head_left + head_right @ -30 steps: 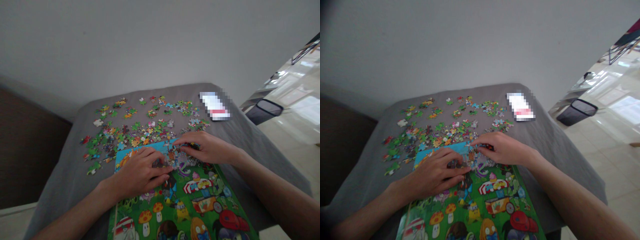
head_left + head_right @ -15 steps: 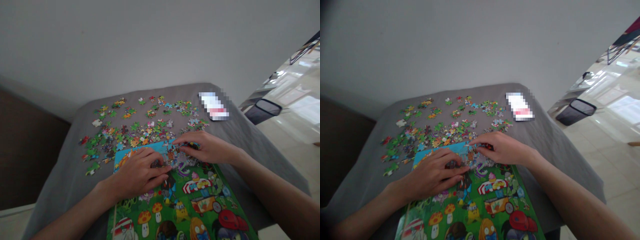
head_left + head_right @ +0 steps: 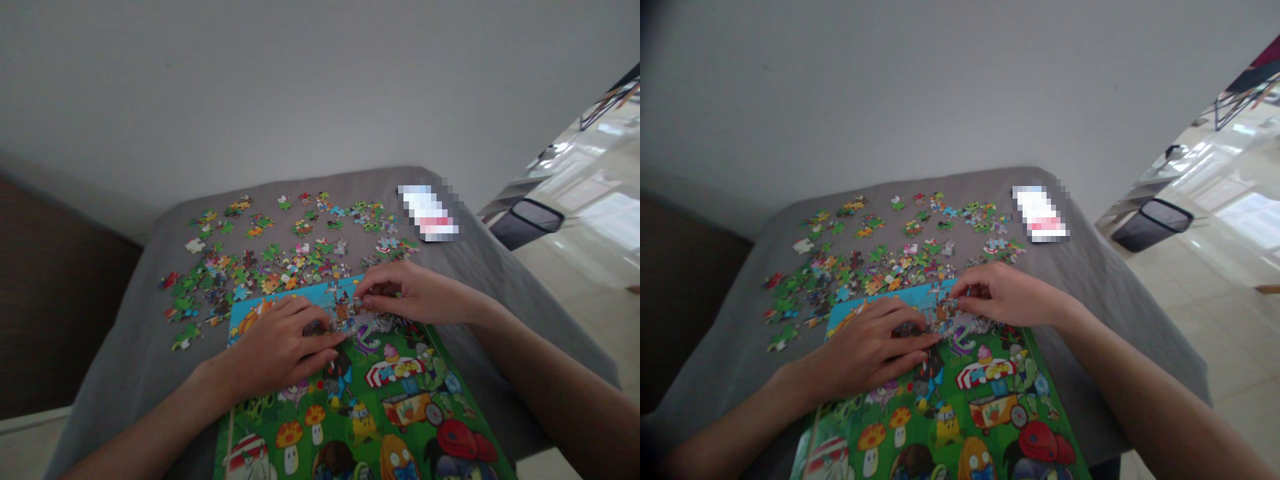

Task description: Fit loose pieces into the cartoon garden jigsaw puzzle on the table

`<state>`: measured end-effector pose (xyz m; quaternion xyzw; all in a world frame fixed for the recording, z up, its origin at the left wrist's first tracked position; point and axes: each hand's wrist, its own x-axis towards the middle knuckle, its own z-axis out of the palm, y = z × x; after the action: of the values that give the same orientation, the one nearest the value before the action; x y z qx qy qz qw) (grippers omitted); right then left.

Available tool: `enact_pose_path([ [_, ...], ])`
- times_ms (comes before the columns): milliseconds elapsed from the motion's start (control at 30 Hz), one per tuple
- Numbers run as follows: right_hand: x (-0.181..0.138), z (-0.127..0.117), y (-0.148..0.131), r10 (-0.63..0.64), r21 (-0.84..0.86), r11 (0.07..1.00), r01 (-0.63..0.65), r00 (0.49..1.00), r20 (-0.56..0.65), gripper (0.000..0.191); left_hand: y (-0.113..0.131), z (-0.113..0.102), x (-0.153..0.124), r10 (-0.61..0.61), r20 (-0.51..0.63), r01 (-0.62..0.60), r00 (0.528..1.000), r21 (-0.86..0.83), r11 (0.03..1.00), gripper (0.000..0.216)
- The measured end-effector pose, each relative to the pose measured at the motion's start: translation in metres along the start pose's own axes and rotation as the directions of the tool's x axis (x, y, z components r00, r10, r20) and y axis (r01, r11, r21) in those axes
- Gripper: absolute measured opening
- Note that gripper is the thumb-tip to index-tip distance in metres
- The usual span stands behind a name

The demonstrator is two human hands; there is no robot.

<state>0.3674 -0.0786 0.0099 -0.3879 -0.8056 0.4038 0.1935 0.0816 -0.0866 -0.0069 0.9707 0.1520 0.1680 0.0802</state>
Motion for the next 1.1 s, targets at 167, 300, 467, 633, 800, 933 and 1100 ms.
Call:
enact_pose_path([
  [167,-0.003,0.001,0.001,0.084,0.153,0.983,-0.099,0.991,0.101,0.023,0.001,-0.001,0.002,0.001,0.004,-0.001,1.0,-0.007,1.0,0.03],
  [300,-0.004,-0.001,-0.004,0.11,0.094,0.988,-0.124,0.984,0.143,0.018,0.0,-0.001,0.002,0.001,0.005,-0.001,1.0,-0.006,1.0,0.032],
  [467,-0.005,-0.006,-0.006,0.085,0.031,0.995,-0.09,0.986,0.144,0.013,-0.002,0.001,-0.001,0.009,-0.028,-0.009,1.0,-0.006,1.0,0.031],
  [633,-0.007,-0.007,-0.006,0.073,-0.011,0.997,-0.072,0.984,0.16,0.014,-0.004,0.002,-0.002,0.012,-0.015,-0.012,1.0,-0.018,1.0,0.031],
  [800,-0.007,-0.005,-0.009,0.102,-0.019,0.995,-0.101,0.956,0.276,0.014,-0.003,0.002,-0.002,0.014,-0.01,-0.014,1.0,-0.029,0.999,0.031],
  [933,-0.007,-0.006,-0.009,0.111,-0.028,0.994,-0.108,0.948,0.297,0.015,-0.003,0.002,-0.002,0.012,-0.005,-0.012,1.0,-0.034,0.999,0.031],
  [1100,-0.007,-0.008,-0.007,0.09,-0.023,0.996,-0.087,0.957,0.276,0.014,-0.003,0.0,-0.002,0.011,-0.009,-0.011,1.0,-0.021,1.0,0.03],
])
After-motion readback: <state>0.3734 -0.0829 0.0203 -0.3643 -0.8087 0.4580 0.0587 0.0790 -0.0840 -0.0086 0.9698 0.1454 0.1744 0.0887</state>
